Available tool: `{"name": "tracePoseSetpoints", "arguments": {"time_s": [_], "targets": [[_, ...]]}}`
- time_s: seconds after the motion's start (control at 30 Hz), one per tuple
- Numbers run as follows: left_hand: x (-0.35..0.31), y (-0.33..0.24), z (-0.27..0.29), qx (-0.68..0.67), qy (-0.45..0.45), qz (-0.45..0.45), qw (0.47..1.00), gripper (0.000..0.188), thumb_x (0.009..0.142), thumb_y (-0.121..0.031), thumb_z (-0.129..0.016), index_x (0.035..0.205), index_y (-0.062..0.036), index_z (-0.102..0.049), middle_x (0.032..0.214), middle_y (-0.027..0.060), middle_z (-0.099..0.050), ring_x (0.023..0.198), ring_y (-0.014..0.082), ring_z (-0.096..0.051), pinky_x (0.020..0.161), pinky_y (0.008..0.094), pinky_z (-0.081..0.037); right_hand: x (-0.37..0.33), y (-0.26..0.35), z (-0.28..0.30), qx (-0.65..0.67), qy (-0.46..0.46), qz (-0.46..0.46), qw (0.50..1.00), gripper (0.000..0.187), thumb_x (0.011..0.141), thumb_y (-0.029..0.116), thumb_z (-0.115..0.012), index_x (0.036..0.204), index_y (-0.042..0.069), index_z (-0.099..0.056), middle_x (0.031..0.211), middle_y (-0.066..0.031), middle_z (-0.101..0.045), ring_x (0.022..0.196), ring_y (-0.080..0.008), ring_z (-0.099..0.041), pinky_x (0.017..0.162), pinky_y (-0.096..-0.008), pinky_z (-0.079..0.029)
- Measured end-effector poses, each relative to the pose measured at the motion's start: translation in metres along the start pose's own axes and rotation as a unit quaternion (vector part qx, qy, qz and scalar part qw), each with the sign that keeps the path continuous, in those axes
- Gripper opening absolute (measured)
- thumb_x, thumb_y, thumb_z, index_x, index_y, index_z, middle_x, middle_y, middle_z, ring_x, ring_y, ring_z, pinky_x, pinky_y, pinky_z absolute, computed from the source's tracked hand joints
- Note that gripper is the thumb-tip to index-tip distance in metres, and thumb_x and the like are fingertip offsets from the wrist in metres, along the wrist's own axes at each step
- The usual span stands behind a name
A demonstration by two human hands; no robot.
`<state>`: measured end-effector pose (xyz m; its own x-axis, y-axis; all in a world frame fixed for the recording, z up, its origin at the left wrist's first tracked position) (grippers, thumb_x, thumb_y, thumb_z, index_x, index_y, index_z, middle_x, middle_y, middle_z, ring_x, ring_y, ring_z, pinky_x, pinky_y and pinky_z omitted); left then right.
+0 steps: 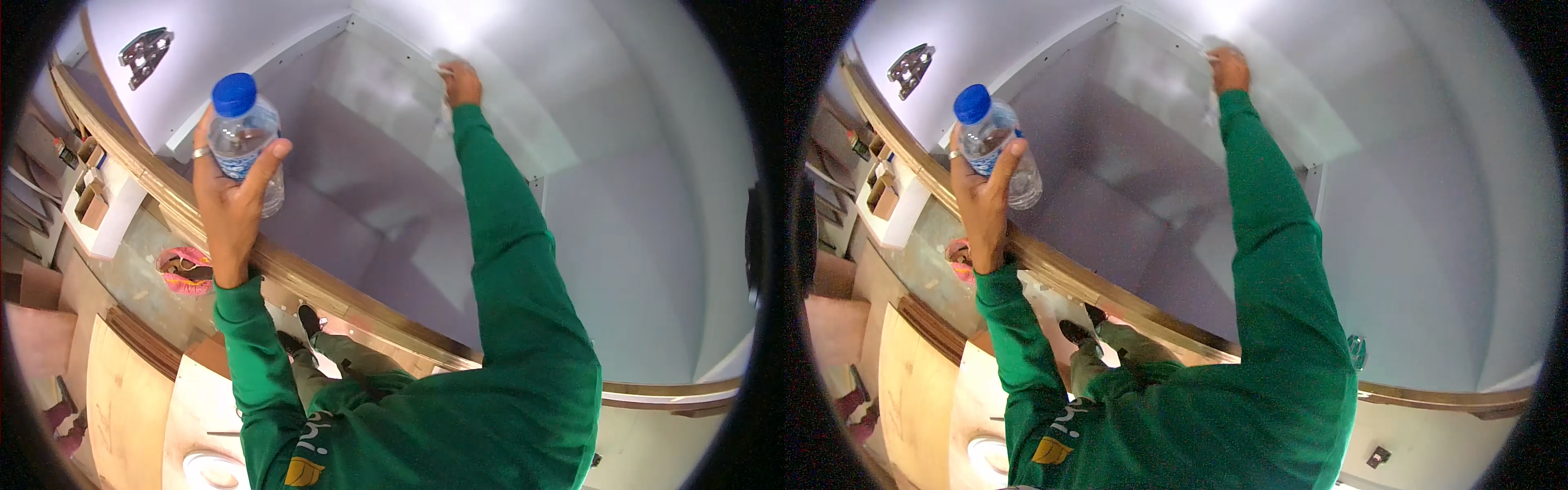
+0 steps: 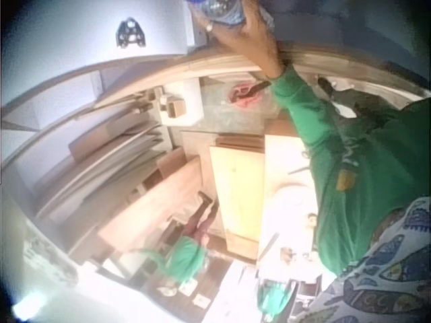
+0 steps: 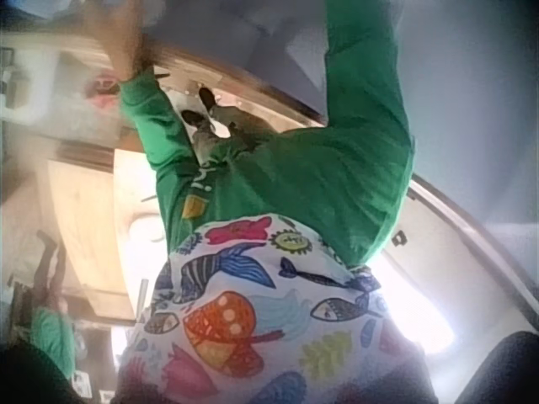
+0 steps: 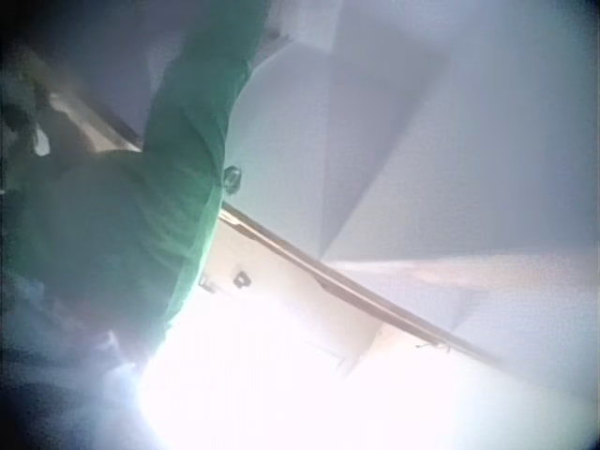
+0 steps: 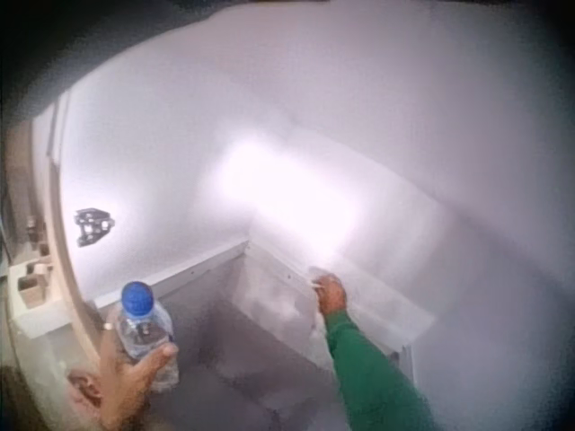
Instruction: The person cleans the interior and edges of a cabinet using a cloth and water from a plastic bottle.
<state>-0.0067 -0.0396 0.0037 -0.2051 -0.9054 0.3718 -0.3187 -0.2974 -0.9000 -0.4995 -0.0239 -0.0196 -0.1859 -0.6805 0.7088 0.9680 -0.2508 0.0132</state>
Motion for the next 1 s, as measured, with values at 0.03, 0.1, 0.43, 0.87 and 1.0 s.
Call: {"name": "tracePoseSetpoints", "arguments": {"time_s": [0.03,0.1,0.43,0.87,1.0], "targets": [[0.001,0.001,-0.001,-0.001,0.003,-0.009,1.0,0.074,0.081,-0.016,-0.084,0.142,-0.0019,-0.044,0.113,0.0094,-0.064,0.098,0.0171,-0.064,0.086,0.0296,-0.052,-0.013,-0.011,0.011,-0.014,0.008,-0.032,0.999,0.011,0.085,0.013,-0.066,0.094,0.013,-0.072,0.096,-0.0124,-0.068,0.097,-0.0349,-0.062,0.087,-0.0476,-0.049],[0.002,-0.002,-0.002,-0.035,0.015,-0.004,0.999,0.076,0.081,-0.018,-0.085,0.142,-0.0017,-0.043,0.115,0.0104,-0.064,0.1,0.0179,-0.064,0.087,0.0301,-0.052,-0.026,-0.019,0.024,-0.035,0.019,-0.004,0.999,0.011,0.085,0.012,-0.066,0.095,0.013,-0.071,0.096,-0.0122,-0.069,0.096,-0.0346,-0.062,0.087,-0.0475,-0.05],[0.002,-0.001,0.003,-0.035,-0.008,0.018,0.999,0.079,0.077,-0.017,-0.087,0.141,-0.0033,-0.043,0.119,0.0102,-0.061,0.103,0.019,-0.063,0.09,0.0323,-0.051,0.085,0.081,-0.082,0.033,0.002,0.044,0.999,0.015,0.081,0.012,-0.063,0.092,0.013,-0.074,0.099,-0.0133,-0.071,0.101,-0.0346,-0.063,0.088,-0.0458,-0.051],[0.009,-0.003,0.004,-0.029,0.0,0.024,0.999,0.081,0.077,-0.018,-0.088,0.142,-0.0029,-0.042,0.122,0.0119,-0.06,0.109,0.0204,-0.061,0.094,0.0336,-0.05,-0.044,-0.041,0.044,0.017,-0.003,-0.019,1.0,0.013,0.084,0.009,-0.066,0.094,0.012,-0.073,0.1,-0.0112,-0.07,0.098,-0.0332,-0.063,0.089,-0.0438,-0.049],[0.009,-0.005,-0.001,-0.022,0.009,0.015,1.0,0.081,0.076,-0.016,-0.088,0.142,-0.0026,-0.042,0.121,0.0118,-0.061,0.108,0.0194,-0.061,0.094,0.0335,-0.051,-0.017,-0.005,0.014,0.024,-0.031,0.013,0.999,0.011,0.083,0.008,-0.066,0.093,0.01,-0.071,0.097,-0.011,-0.07,0.095,-0.0336,-0.063,0.087,-0.044,-0.05]]}}
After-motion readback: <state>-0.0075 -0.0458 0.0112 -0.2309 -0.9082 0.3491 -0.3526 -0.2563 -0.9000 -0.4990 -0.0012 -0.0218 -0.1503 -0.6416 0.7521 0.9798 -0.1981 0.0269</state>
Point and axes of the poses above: each hand's wrist, its own x-axis towards the middle knuckle, its own z-axis out of the back of the hand, y = z × x, the point moved 4 cm from there along x, towards the middle knuckle
